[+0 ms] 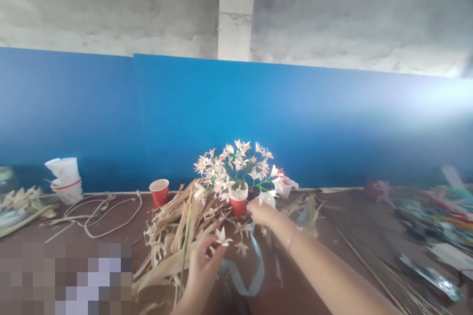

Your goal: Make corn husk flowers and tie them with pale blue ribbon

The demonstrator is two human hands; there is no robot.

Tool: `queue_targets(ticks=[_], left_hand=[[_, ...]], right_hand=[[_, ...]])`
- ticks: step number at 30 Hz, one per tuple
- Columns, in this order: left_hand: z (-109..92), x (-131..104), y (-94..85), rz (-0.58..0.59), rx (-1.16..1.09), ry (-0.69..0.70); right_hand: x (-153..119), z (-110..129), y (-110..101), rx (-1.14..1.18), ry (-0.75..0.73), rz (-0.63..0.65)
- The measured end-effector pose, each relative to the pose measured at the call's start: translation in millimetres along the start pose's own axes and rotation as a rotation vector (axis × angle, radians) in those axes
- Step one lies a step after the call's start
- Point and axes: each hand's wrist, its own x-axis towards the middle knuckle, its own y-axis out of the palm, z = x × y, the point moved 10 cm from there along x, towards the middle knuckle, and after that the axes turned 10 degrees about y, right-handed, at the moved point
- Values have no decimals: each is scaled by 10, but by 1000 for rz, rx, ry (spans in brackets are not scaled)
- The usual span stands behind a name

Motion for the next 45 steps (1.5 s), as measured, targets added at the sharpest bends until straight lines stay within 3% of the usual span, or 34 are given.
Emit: queue_targets(ticks=[7, 13, 19, 23, 25, 27, 31, 41, 45], left_hand=[[36, 1, 15, -5, -1, -15], [108, -26, 5, -33, -118, -114], [247, -88, 86, -89, -495, -355], [308, -138, 247, -41, -772, -484], [366, -187, 293, -54, -851, -567], [415, -228, 311, -90, -904, -639], [412, -225, 309, -131, -976, -681], [381, -230, 226, -244, -978, -754], [366, -229, 233, -235, -988, -760]], right_hand=[[82, 55, 161, 31, -6, 47], [9, 46, -66, 299, -41, -13], [-402, 54, -270, 760, -53, -89], [-789, 254, -232, 1030, -105, -124], [-922, 316, -168, 1309, -120, -123], [-996, 362, -77, 1416, -117, -130], [-1080, 400, -14, 1298, -178, -228], [-1492, 618, -247, 991, -473, -444], [-1463, 669, -191, 945, -452, -443]])
